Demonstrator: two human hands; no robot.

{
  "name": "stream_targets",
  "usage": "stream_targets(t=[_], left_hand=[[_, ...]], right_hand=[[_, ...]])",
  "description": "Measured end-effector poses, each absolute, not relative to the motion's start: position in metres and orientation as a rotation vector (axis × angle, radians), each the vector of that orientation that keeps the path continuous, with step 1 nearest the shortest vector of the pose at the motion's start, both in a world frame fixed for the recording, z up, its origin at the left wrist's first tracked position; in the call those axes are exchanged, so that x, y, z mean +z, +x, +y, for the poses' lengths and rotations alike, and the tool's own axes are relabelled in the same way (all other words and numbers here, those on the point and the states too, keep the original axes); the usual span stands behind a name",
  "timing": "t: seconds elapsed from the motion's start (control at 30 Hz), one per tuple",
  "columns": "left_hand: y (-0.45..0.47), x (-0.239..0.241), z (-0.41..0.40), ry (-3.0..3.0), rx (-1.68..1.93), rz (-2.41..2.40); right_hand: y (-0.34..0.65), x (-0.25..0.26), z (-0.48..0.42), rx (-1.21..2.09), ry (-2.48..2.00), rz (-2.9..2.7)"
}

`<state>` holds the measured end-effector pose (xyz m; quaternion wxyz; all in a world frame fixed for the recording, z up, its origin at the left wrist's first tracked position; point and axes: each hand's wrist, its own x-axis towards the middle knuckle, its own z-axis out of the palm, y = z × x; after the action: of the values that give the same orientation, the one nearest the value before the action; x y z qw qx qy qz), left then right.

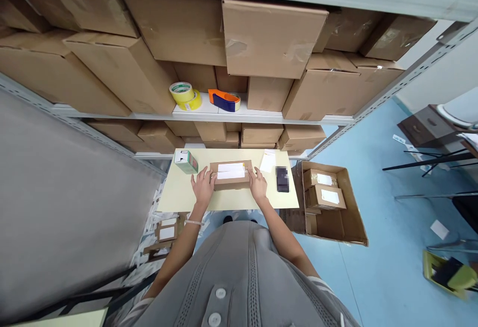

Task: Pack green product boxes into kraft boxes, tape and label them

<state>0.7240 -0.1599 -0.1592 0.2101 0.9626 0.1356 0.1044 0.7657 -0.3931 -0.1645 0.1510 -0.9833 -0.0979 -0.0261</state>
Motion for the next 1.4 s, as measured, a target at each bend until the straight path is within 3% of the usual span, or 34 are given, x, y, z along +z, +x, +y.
stream_targets(t=[0.2, 0.47, 0.77, 1.2, 1.4], left_hand=[[0.727, -0.153, -0.164, 2.738, 0.264, 0.296], [0.728, -0.155, -0.201, 2.774, 0.127, -0.225], [0.730, -0.173, -0.206, 2.760, 0.154, -0.210], [0.732, -0.177, -0.204, 2.750, 0.200, -0.200], [0.732, -0.181, -0.203, 2.755, 0.237, -0.207]], right_hand=[[0.769, -0.167, -0.392, -0.033, -2.855, -0.265], [0.768, -0.162, -0.392, 0.001, -2.854, -0.256], [0.774, -0.146, -0.390, -0.003, -2.878, -0.279], [0.938, -0.001, -0.313, -0.418, -2.701, -0.728], [1.007, 0.023, -0.264, -0.473, -2.768, -0.651]])
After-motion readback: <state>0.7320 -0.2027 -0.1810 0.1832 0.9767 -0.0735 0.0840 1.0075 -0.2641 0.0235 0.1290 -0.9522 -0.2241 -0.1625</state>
